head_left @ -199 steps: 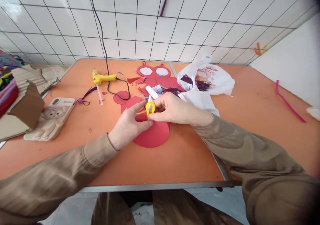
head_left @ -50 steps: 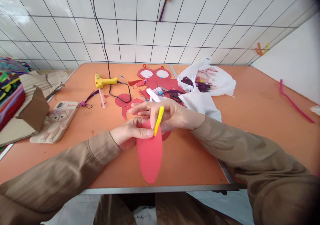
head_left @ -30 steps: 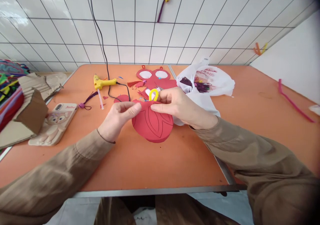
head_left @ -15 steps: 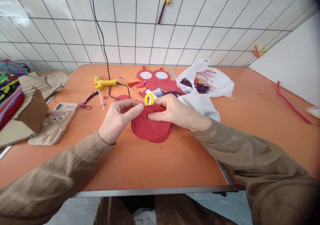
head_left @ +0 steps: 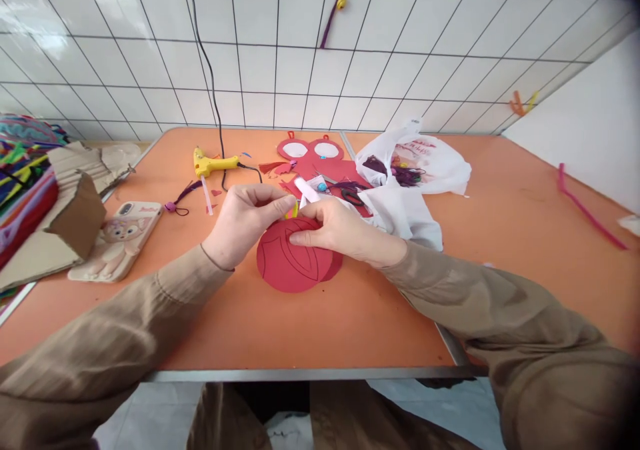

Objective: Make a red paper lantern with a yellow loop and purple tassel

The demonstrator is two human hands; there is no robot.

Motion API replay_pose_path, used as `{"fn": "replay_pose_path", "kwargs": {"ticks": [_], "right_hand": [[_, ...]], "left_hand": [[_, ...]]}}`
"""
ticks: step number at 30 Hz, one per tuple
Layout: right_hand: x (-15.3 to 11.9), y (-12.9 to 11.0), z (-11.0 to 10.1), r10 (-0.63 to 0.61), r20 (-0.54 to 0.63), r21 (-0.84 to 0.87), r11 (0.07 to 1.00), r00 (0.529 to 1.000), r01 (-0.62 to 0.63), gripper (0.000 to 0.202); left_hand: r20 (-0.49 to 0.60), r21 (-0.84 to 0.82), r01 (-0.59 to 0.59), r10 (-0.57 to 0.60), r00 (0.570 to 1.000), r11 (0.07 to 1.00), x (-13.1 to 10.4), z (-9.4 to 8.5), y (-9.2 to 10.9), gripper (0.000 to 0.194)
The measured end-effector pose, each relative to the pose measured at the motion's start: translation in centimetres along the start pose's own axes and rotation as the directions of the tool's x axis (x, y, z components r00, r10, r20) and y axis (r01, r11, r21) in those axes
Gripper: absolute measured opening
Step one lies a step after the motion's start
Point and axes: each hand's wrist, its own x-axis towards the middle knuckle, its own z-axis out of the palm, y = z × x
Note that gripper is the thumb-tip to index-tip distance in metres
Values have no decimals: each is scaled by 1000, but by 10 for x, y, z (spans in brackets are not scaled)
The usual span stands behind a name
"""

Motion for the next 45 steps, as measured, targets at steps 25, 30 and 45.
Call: {"fn": "replay_pose_path", "kwargs": {"ticks": [25,30,45], "right_hand": [[-1,2,11,72,-61,250,967,996,-55,22],[-1,2,11,70,-55,295,954,996,-51,22],[-1,3,13,71,-59,394,918,996,-43,24]], "left_hand": [[-91,-111,48,-58,994,993,0,-4,-5,16],[-87,-134,56,-68,994,989,-1,-4,-5,16],[-121,-148,73,-91,988,986,-3,-4,-3,18]]}}
